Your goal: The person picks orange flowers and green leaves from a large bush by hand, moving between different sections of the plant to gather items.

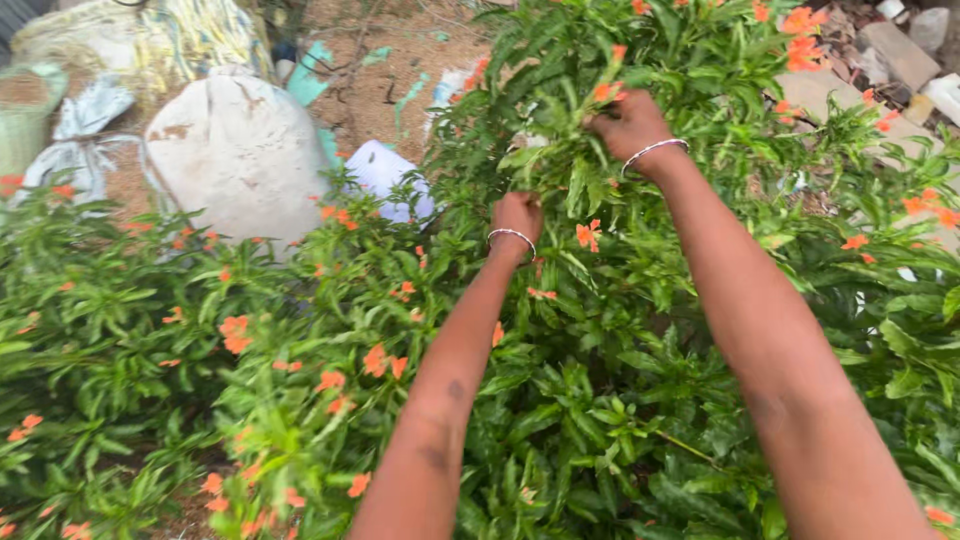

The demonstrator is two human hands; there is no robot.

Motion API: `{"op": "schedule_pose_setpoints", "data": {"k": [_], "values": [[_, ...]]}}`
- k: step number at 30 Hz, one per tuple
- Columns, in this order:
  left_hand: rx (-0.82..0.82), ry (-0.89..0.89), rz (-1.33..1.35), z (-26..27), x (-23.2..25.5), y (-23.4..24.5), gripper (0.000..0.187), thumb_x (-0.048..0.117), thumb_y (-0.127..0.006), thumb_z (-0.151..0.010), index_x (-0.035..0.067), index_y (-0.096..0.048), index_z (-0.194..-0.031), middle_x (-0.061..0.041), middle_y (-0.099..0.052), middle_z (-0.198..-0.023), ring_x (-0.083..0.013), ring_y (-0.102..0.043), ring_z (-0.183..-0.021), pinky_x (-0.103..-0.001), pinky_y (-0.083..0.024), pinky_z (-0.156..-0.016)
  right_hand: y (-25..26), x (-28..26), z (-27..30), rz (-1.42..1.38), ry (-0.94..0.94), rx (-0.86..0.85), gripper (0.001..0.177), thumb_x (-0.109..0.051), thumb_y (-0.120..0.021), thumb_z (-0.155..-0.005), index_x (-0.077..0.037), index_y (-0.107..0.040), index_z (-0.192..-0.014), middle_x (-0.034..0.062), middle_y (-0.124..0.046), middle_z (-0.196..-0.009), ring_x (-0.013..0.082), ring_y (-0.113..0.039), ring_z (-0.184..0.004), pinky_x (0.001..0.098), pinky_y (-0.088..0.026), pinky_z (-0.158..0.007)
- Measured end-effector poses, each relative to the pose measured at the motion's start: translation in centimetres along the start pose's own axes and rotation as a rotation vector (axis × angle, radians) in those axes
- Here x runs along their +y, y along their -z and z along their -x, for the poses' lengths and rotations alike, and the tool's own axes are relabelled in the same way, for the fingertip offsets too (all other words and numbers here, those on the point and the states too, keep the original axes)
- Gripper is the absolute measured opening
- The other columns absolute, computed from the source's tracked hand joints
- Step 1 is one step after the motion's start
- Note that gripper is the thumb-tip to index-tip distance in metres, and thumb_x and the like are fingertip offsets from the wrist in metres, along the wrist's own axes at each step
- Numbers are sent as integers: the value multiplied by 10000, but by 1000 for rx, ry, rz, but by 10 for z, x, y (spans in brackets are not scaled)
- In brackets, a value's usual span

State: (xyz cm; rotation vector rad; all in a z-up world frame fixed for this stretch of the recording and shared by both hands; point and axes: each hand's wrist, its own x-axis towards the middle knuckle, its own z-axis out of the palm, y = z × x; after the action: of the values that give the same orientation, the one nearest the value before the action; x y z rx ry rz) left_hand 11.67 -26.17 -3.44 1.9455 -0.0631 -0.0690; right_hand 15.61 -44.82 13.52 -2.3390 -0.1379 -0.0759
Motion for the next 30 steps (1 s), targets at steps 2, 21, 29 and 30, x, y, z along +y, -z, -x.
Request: {"op": "schedule_pose_setpoints", "data": {"k": [2,21,29,30], "values": [[-29,48,-117,6,4,-8,200,183,-697,-867,127,-806,-1025,-227,-728,-985,-427,-705,-883,-490,-576,-801,5,-4,4,-21,6,-51,166,-120,-729,-946,-2,-707,-1059,45,-744,-942,116,-626,-822,320,-509,-775],[192,153,67,-34,-31,-102,478,333,-848,-747,37,-739,-1106,-222,-753,-952,-341,-707,-835,-458,-566,-754,72,26,32,-185,-279,-26,123,-93,-722,-948,-15,-702,-1042,39,-723,-891,117,-609,-719,305,-498,-635],[413,494,284,-39,-75,-105,108,81,-708,-814,53,-799,-865,-165,-750,-807,-287,-691,-666,-422,-519,-676,70,38,33,-216,-317,-56,128,-100,-746,-961,11,-684,-977,36,-691,-853,112,-605,-704,299,-510,-622],[411,539,253,-38,-78,-101,90,100,-726,-821,49,-794,-850,-153,-734,-776,-279,-679,-655,-420,-513,-667,69,40,32,-226,-332,-55,107,-92,-727,-950,-13,-694,-1013,32,-714,-882,113,-625,-717,295,-513,-623]]}}
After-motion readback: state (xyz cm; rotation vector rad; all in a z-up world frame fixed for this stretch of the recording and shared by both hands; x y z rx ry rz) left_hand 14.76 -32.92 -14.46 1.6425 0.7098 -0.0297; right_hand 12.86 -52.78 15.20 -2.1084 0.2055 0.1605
